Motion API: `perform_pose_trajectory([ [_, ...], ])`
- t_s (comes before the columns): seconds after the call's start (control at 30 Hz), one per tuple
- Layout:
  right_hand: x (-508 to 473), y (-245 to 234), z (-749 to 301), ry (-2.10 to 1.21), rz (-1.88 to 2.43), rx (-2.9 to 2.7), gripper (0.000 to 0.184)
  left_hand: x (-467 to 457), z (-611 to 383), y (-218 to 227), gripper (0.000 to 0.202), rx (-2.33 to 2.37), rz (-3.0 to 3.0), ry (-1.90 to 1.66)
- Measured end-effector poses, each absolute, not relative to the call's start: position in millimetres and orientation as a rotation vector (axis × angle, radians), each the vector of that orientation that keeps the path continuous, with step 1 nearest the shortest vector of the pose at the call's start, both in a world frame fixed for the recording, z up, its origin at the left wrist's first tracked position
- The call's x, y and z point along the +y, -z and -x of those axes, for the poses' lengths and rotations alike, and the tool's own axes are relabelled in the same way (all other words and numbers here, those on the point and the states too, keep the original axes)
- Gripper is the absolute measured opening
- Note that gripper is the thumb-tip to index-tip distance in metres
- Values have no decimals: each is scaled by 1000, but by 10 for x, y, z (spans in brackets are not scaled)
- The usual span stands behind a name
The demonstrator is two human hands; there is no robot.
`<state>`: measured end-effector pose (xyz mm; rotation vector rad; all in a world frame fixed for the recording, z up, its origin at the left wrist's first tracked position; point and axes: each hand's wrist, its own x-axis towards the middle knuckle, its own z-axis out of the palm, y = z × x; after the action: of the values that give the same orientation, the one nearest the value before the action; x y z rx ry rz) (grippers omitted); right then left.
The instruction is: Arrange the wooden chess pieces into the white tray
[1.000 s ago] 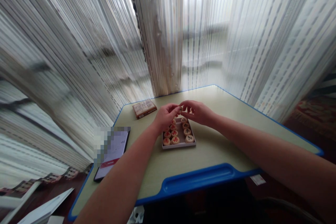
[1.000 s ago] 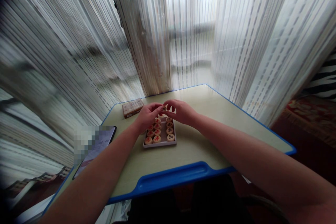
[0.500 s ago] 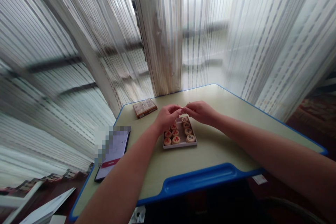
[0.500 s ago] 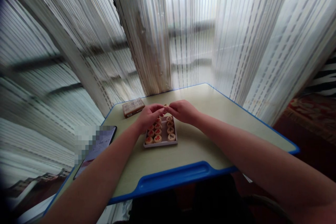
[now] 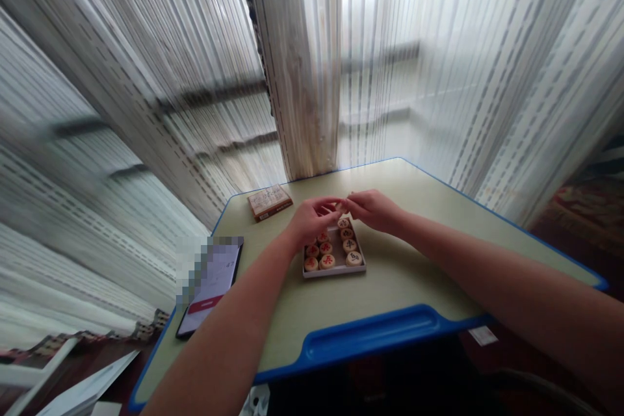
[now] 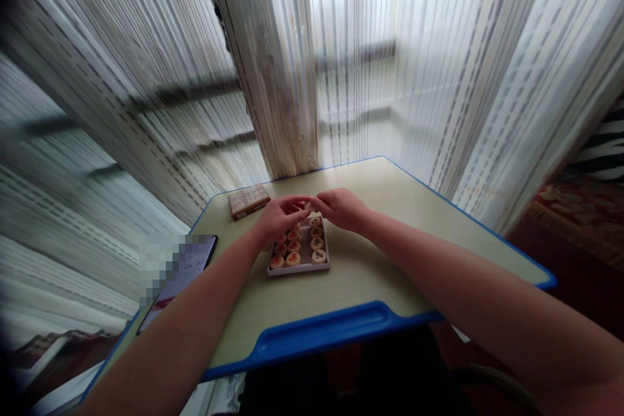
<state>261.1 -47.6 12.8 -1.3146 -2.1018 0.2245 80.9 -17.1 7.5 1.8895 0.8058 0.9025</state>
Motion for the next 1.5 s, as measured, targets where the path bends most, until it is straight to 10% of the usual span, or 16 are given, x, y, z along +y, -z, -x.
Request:
perform_pose_trajectory([
  [1.5,-487,-133,-2614,-188,1320,-2085,41,-105,-742,-73,27,1193,-2014,-717],
])
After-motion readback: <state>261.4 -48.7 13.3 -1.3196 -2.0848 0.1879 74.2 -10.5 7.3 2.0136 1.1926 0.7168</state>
